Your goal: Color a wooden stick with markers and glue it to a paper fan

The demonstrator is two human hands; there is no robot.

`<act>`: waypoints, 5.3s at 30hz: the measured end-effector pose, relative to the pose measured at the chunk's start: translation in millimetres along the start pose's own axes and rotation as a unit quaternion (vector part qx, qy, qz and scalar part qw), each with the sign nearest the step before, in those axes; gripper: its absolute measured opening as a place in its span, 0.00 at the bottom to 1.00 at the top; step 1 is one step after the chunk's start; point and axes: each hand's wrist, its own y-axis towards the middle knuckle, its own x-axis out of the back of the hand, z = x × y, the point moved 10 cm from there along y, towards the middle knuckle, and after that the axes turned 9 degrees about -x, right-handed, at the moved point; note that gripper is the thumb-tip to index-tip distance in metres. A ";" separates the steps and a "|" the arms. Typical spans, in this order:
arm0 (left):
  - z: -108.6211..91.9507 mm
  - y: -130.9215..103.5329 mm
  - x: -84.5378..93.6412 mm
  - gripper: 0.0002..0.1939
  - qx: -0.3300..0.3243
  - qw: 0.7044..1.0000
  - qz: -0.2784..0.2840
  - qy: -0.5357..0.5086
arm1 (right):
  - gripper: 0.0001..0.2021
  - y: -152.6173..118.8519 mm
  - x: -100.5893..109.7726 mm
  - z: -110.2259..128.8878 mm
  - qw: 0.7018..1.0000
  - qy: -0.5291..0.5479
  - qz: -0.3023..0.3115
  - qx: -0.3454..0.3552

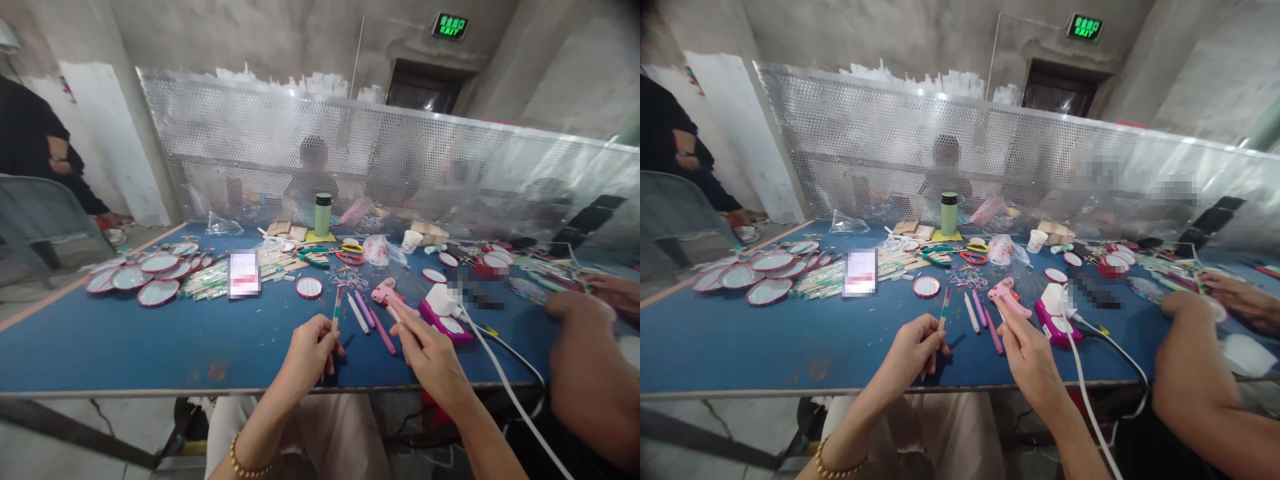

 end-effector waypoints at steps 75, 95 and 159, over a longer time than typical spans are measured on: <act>-10.4 -5.0 -0.3 0.13 -0.049 0.997 0.017 0.064 | 0.14 -19.3 -7.7 5.8 0.998 0.033 -0.059 0.007; -10.3 -10.9 2.9 0.11 -0.023 0.990 0.021 0.140 | 0.13 -27.7 -28.1 -39.4 0.974 0.147 0.053 -0.164; 4.9 -4.9 -9.7 0.22 -0.005 0.992 0.030 -0.119 | 0.14 9.7 -69.5 36.1 0.918 0.348 0.009 -0.190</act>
